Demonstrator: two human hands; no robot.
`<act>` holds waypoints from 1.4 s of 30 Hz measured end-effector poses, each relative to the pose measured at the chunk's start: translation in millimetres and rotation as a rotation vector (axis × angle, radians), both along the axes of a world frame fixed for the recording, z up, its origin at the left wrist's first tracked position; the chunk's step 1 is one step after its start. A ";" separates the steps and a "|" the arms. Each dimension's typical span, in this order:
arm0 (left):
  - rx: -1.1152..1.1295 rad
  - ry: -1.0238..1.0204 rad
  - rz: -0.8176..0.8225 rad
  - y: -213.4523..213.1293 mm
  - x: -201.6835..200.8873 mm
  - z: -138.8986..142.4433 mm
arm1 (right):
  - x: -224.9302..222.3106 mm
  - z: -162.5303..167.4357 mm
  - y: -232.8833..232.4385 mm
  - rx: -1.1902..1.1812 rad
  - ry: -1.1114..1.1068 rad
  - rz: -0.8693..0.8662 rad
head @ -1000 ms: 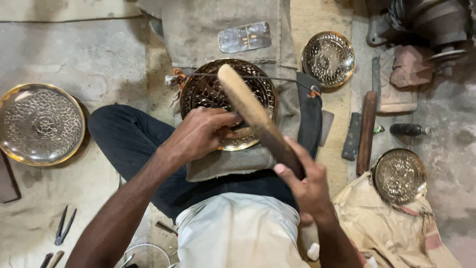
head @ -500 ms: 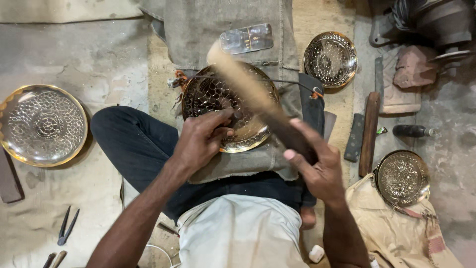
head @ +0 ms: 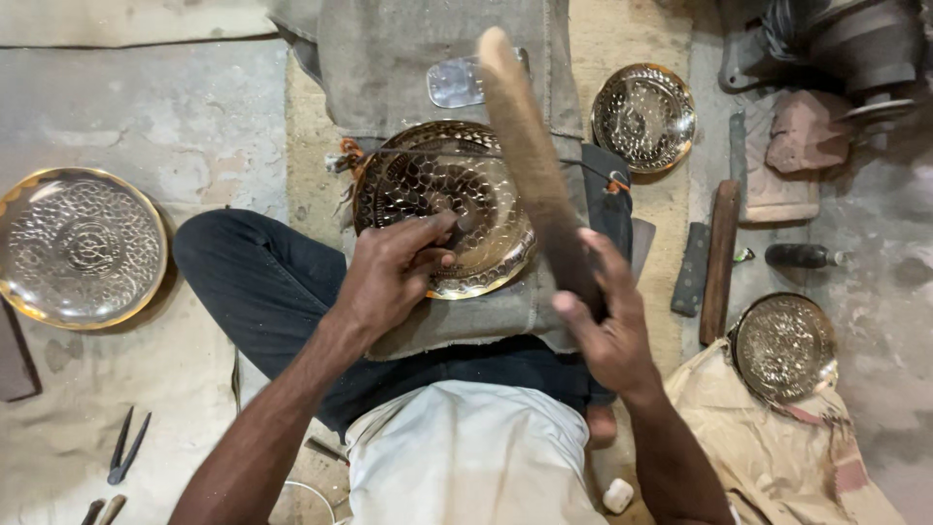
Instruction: The person sits on the floor holding a punch against a decorative brass plate and strikes it with a wooden mallet to emboss the pattern, repositioning the punch across the plate surface. Finished embossed plates lie nearby on the floor.
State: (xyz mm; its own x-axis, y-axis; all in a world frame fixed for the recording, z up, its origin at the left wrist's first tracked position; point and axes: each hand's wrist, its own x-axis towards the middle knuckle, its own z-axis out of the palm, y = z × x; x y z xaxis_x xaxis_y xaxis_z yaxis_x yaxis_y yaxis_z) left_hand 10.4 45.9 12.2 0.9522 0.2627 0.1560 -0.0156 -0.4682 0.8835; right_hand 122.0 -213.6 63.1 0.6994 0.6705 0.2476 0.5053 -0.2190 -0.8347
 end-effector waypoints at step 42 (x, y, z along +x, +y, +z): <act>-0.634 0.064 0.308 14.6 -23.7 32.6 | 92.4 -6.9 85.0 0.018 0.051 -0.015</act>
State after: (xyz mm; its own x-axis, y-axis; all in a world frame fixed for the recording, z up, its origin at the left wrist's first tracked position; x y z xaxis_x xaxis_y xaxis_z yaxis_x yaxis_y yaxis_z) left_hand -13.3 60.5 44.8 0.8224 0.5429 -0.1701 0.0962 0.1620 0.9821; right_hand 214.4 -128.6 56.2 0.7216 0.6555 0.2227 0.4584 -0.2114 -0.8632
